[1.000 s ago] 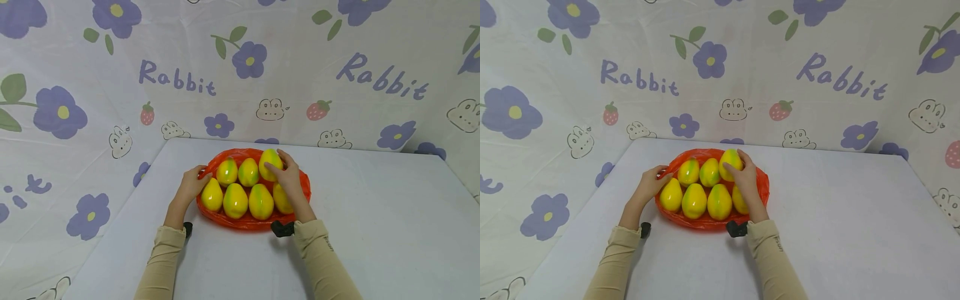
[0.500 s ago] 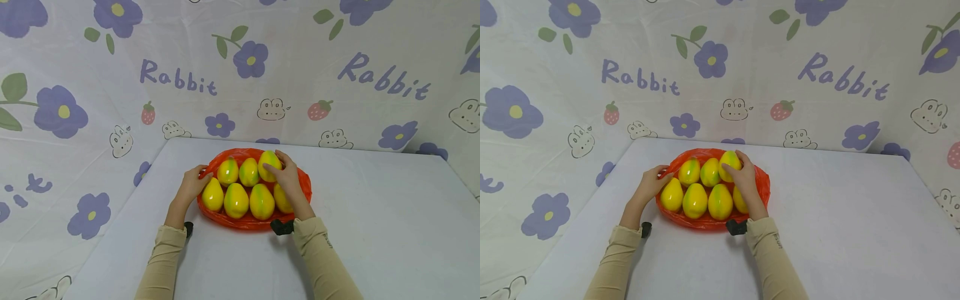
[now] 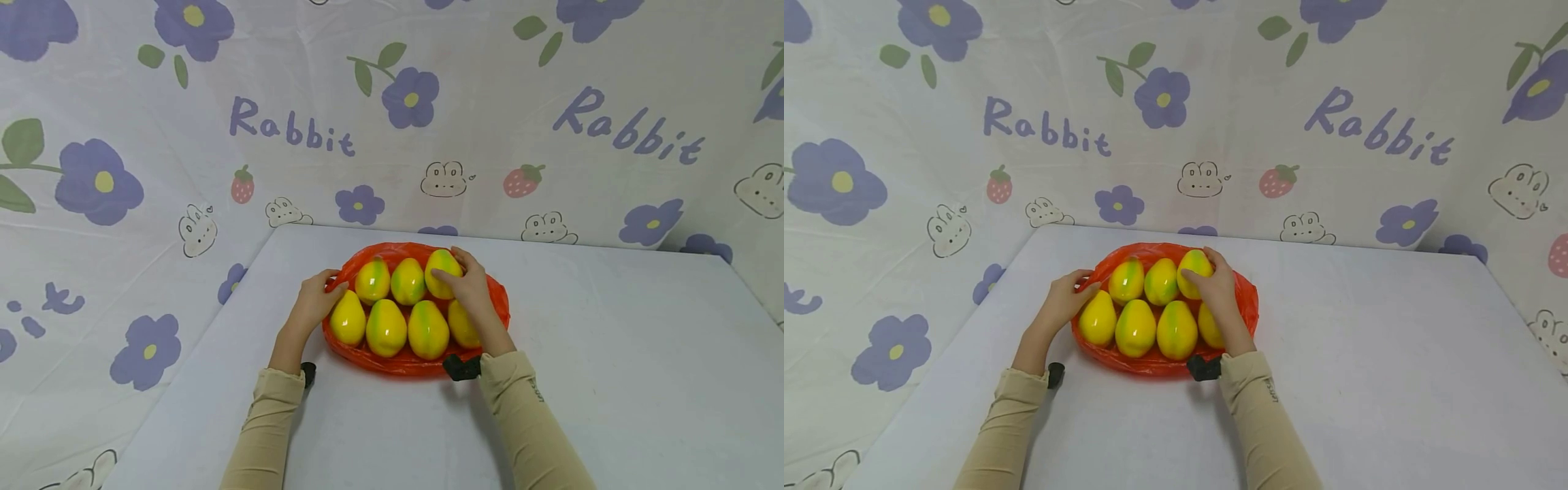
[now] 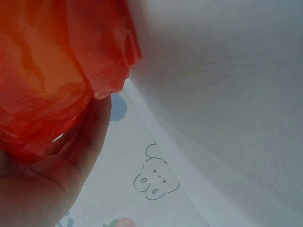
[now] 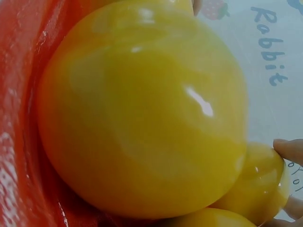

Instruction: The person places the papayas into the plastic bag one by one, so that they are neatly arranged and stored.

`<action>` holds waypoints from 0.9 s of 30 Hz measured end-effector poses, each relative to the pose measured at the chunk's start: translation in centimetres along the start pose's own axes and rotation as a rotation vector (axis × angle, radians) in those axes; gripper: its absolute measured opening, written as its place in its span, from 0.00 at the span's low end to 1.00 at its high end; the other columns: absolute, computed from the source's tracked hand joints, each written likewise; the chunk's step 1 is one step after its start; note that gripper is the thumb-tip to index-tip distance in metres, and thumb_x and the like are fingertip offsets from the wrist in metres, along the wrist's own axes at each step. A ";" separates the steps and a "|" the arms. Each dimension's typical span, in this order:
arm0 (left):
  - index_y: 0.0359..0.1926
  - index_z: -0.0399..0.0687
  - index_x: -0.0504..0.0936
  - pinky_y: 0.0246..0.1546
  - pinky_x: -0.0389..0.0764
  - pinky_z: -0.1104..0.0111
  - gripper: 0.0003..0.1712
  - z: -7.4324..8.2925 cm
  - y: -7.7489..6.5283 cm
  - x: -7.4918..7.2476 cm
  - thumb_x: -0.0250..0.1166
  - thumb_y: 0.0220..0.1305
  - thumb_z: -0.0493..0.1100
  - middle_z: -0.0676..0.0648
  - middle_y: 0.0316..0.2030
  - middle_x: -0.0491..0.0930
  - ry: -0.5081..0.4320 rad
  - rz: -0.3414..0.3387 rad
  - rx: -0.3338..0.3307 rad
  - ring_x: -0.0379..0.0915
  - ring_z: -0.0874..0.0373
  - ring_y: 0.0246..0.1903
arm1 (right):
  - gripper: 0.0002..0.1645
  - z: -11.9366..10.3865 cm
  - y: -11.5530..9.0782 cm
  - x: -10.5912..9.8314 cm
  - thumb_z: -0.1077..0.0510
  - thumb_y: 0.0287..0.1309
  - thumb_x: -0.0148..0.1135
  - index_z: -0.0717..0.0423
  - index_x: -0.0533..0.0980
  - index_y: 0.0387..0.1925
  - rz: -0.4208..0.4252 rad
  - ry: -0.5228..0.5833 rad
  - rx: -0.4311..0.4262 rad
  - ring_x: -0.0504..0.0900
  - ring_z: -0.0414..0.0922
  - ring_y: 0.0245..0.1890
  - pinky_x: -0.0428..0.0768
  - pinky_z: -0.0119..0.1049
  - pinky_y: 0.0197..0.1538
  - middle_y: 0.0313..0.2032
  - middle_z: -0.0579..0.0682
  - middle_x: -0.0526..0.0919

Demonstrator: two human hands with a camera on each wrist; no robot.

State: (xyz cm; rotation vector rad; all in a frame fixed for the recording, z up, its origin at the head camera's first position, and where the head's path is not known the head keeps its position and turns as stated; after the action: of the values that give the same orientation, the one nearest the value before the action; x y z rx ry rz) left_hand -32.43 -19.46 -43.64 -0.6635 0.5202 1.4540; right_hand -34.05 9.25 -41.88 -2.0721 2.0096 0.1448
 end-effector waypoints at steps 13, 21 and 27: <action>0.68 0.45 0.67 0.59 0.78 0.51 0.28 0.0 0.1 0.0 0.55 0.72 0.51 0.37 0.61 0.73 0.004 0.004 0.004 0.73 0.44 0.56 | 0.41 0.1 0.2 0.0 0.54 0.63 0.62 0.50 0.57 0.74 0.008 -0.004 0.009 0.61 0.55 0.72 0.64 0.48 0.73 0.73 0.57 0.60; 0.68 0.45 0.67 0.59 0.77 0.51 0.28 0.0 0.1 -0.1 0.55 0.72 0.51 0.37 0.60 0.74 0.002 0.001 0.001 0.73 0.44 0.55 | 0.39 0.3 0.2 -0.6 0.55 0.64 0.60 0.51 0.57 0.73 0.032 -0.005 0.013 0.58 0.55 0.74 0.61 0.49 0.75 0.73 0.58 0.60; 0.68 0.46 0.67 0.59 0.78 0.51 0.28 0.1 0.0 0.0 0.56 0.72 0.51 0.38 0.60 0.74 -0.007 0.000 -0.009 0.73 0.44 0.55 | 0.39 0.4 0.0 -0.8 0.54 0.65 0.60 0.50 0.57 0.74 0.028 -0.007 0.026 0.58 0.55 0.73 0.60 0.51 0.75 0.73 0.57 0.59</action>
State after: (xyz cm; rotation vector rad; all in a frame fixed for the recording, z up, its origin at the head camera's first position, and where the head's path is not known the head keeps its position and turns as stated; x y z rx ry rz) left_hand -32.43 -19.40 -43.57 -0.6652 0.5080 1.4588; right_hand -34.07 10.12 -42.02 -2.0262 2.0262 0.1305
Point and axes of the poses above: each hand's wrist, its own y-axis towards the middle knuckle, its own x-axis out of the palm, z = x × y, the point moved 5 cm from there along y, towards the middle knuckle
